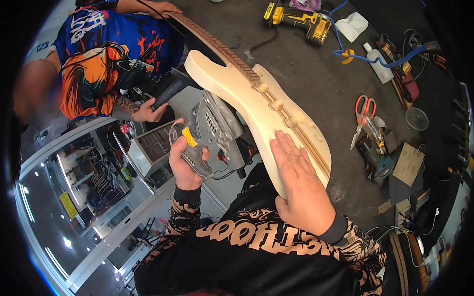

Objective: The person sands the edges and surface of a wooden guitar body using a power sander while another person cleans the dust with a vacuum hose, then brushes the surface by hand.

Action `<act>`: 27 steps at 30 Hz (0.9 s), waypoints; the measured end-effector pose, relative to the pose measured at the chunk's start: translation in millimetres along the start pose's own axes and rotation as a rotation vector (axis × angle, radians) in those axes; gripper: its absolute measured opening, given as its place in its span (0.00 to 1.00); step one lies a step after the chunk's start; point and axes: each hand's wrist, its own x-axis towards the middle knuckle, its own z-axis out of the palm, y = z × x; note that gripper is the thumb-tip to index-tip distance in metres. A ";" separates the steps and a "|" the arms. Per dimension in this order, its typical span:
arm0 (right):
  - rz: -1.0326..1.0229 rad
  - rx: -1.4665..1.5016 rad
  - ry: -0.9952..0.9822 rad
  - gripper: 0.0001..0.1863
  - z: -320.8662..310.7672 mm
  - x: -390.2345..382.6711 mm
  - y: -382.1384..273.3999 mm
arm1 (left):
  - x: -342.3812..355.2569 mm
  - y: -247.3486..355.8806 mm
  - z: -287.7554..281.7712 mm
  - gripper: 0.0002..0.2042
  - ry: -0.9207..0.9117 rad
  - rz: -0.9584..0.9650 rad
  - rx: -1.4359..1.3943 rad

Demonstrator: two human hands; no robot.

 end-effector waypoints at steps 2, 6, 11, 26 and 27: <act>0.014 0.004 0.005 0.62 2.7 -1.7 -1.2 | -0.6 2.2 -2.0 0.30 -0.001 -0.008 -0.005; 0.016 -0.004 0.003 0.62 1.9 -0.7 0.4 | 0.6 0.6 -1.2 0.30 -0.009 -0.006 0.025; 0.003 -0.006 0.004 0.62 2.2 2.6 2.6 | 6.8 -4.2 -3.5 0.30 0.041 0.014 -0.021; 0.013 0.009 0.001 0.62 0.9 2.7 14.7 | -3.3 -11.7 12.3 0.31 -0.004 -0.056 0.067; 0.017 0.010 0.001 0.62 0.6 2.9 15.4 | -3.5 -10.8 12.7 0.31 -0.015 -0.047 0.098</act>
